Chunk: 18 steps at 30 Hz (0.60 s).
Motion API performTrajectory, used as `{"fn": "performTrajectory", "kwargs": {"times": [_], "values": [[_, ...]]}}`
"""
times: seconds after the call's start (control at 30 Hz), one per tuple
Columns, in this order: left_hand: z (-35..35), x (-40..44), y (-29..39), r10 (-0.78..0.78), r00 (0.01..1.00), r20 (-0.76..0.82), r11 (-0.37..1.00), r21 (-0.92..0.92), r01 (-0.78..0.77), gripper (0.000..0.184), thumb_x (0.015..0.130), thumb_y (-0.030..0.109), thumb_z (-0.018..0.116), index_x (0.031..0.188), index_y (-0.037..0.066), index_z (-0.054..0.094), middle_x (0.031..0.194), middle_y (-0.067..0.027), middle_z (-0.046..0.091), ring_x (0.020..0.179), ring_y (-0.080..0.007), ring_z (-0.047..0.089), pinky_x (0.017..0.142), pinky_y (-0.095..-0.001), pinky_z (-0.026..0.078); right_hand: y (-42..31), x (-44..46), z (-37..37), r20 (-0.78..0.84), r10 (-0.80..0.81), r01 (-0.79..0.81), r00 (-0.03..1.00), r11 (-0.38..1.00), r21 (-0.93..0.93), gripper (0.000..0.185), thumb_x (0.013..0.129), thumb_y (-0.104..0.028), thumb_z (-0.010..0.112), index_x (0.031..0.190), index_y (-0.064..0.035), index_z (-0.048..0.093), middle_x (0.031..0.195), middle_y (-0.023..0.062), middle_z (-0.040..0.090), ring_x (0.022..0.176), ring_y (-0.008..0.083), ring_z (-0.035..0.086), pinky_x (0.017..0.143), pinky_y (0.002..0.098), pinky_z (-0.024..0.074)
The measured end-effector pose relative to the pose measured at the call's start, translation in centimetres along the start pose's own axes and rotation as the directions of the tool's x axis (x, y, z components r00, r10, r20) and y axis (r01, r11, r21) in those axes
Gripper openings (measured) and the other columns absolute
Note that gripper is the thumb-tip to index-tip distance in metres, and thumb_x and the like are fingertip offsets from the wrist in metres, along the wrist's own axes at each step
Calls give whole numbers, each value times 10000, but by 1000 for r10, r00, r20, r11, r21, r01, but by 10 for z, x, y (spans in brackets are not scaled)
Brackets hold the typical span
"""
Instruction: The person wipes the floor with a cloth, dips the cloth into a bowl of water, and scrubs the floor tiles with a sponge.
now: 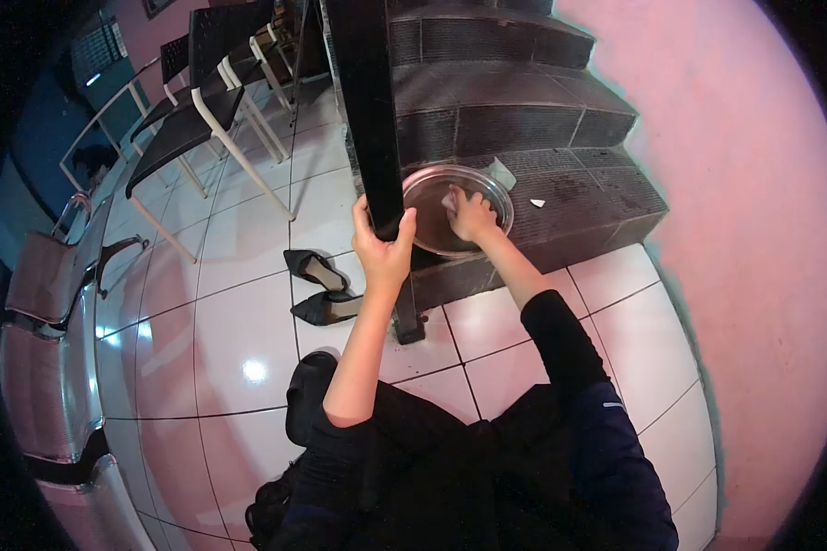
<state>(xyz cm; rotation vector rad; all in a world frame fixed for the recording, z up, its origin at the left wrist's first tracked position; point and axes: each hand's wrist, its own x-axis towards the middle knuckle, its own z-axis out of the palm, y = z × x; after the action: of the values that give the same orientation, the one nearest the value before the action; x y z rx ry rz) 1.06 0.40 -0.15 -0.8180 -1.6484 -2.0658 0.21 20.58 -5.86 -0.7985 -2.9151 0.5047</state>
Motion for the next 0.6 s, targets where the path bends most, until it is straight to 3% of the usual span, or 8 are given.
{"fn": "performTrajectory", "kwargs": {"times": [0.03, 0.1, 0.27, 0.6], "values": [[-2, 1, 0, 0, 1000, -5, 1000, -8, 0, 458, 772, 178, 724, 1113, -7, 480, 860, -92, 621, 754, -155, 594, 710, -279, 483, -1, -1, 2, 0, -2, 2, 1000, 1000, 6, 630, 856, -388, 518, 1411, -254, 252, 1308, 230, 331, 1208, 417, 352, 957, 534, 328], [-3, 3, -4, 41, 999, -2, 999, 25, -41, 459, 771, 175, 722, 1114, -7, 479, 864, -94, 622, 756, -156, 596, 711, -281, 484, -7, -3, 3, 55, 50, -38, 997, 980, -196, 658, 848, -379, 538, 1422, -268, 236, 1317, 205, 326, 1215, 381, 331, 966, 539, 286], [-3, 1, -5, 39, 999, -5, 998, 47, -39, 467, 765, 166, 721, 1120, -9, 473, 881, -103, 630, 776, -149, 604, 713, -269, 483, -10, -8, -1, 159, -3, 47, 987, 961, -273, 830, 762, -461, 635, 1439, -284, 188, 1348, 190, 313, 1265, 365, 291, 988, 533, 288], [-2, 1, 1, 68, 998, -5, 996, 51, -68, 454, 769, 153, 719, 1113, -8, 470, 836, -79, 624, 736, -120, 594, 681, -254, 484, -7, -4, 6, 111, -90, 115, 990, 962, -247, 724, 801, -461, 603, 1416, -246, 287, 1342, 174, 334, 1249, 352, 296, 978, 544, 281]]}}
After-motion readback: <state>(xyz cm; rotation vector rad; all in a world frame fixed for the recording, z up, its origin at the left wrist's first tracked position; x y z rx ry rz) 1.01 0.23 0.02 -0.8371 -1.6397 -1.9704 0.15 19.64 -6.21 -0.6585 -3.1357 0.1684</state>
